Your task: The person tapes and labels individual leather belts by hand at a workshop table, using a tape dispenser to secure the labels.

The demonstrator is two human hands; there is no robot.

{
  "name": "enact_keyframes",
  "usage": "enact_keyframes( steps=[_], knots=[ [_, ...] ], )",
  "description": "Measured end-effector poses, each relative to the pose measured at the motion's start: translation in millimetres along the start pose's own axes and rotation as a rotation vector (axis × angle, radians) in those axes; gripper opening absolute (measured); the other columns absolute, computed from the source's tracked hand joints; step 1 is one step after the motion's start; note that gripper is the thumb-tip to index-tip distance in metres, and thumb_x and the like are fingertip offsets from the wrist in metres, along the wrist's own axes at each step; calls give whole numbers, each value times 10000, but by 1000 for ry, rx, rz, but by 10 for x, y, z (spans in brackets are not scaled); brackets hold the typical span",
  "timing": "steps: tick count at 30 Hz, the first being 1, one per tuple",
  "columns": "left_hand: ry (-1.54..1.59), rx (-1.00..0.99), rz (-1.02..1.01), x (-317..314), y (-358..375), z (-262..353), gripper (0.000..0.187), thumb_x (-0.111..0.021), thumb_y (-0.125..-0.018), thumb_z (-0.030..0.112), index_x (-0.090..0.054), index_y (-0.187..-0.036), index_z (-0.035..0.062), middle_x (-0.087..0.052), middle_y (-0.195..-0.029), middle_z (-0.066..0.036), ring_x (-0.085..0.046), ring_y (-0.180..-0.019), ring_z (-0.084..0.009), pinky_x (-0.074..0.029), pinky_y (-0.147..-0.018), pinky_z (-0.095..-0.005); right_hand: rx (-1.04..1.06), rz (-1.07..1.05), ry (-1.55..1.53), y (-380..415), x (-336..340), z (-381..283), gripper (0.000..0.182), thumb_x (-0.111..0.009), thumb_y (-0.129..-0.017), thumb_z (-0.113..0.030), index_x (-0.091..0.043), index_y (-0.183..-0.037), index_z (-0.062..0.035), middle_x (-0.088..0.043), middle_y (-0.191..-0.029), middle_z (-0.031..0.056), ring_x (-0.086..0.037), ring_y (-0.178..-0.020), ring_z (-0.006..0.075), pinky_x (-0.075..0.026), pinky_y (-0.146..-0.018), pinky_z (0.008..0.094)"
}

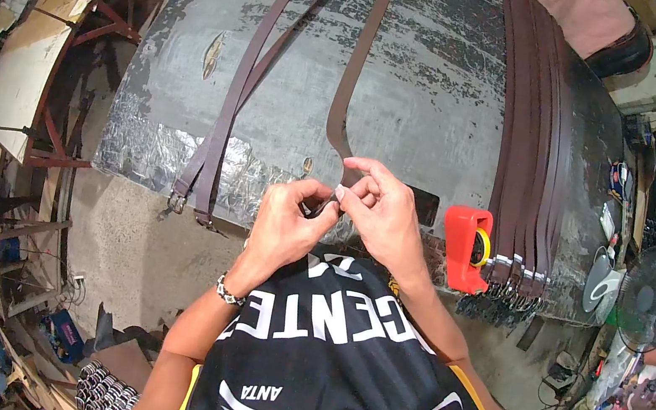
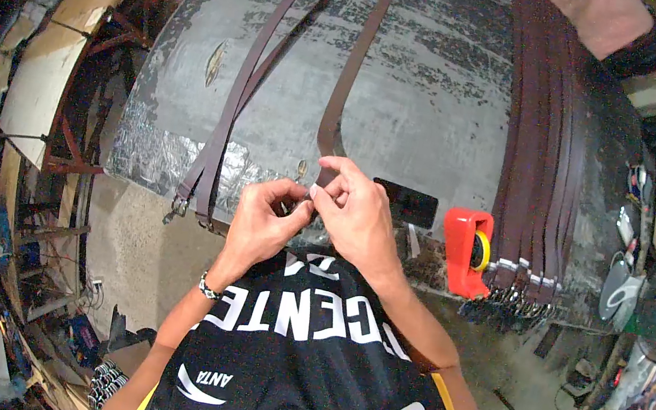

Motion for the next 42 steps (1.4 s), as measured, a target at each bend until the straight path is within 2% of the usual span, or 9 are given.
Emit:
enact_keyframes(
  steps=[4,7,10,16,22,28,31,37,42],
  knots=[
    [-13,26,9,22,11,27,207,-697,-810,152,-691,-846,-52,-629,-601,-110,-561,-525,-117,-444,-512,-303,8,-33,100,-14,14,-55,378,-680,-872,-53,-582,-1230,14,-610,-676,9,-494,-566,27,-393,-509,218],
    [12,20,15,13,23,41,208,-701,-806,153,-691,-840,-53,-610,-584,-102,-544,-520,-105,-433,-503,-296,17,-31,158,-17,28,-70,385,-689,-870,-74,-583,-1232,5,-616,-659,25,-495,-550,34,-395,-502,229],
    [2,47,-26,-13,31,-16,186,-695,-843,139,-699,-875,-44,-622,-630,-15,-485,-550,-27,-382,-484,-233,16,-19,209,-6,36,-85,390,-699,-869,-91,-586,-1232,-3,-620,-649,34,-499,-540,40,-398,-498,236],
    [248,96,-35,6,26,-78,118,-685,-859,77,-693,-878,-39,-651,-722,5,-544,-634,-26,-429,-553,-210,-69,-35,249,-18,41,18,402,-707,-894,-142,-580,-1253,-13,-600,-637,13,-498,-555,41,-395,-522,224],
    [559,178,-16,13,19,-153,97,-684,-875,41,-688,-903,-53,-693,-790,-45,-626,-694,-67,-508,-618,-217,18,-112,-138,-26,-57,75,494,-679,-925,-126,-487,-1369,-30,-501,-679,-45,-474,-628,23,-386,-574,189],
    [589,201,-4,47,22,-230,78,-689,-870,32,-688,-901,-40,-696,-810,-40,-627,-703,-65,-511,-639,-217,58,-153,-491,-24,-93,53,567,-622,-922,-32,-392,-1439,-68,-556,-741,-6,-487,-613,44,-380,-515,206],
    [528,200,-18,94,7,-236,86,-686,-877,44,-685,-915,-34,-695,-818,-34,-628,-703,-68,-508,-641,-213,-63,-176,-570,3,-72,113,548,-624,-927,-70,-393,-1422,-23,-583,-790,18,-530,-622,41,-377,-514,163],
    [603,180,-18,176,-20,-211,102,-682,-887,52,-676,-944,-33,-696,-827,-42,-632,-712,-76,-514,-646,-225,-201,-61,-540,-3,-71,381,247,-647,-934,-153,-584,-1123,-7,-614,-796,16,-545,-619,37,-378,-472,157],
    [565,113,-24,100,-11,-229,115,-674,-903,74,-669,-939,-35,-692,-822,-38,-626,-719,-71,-507,-656,-219,-184,-167,-635,-61,-300,400,143,-693,-914,-180,-629,-929,-53,-608,-768,-22,-518,-606,15,-363,-470,156]
  ],
)
Point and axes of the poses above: each hand's wrist, its own y-axis away from the middle knuckle, its own x-axis out of the back of the hand, z = x × y, the point moved 9 cm from there along -y, towards the middle knuckle
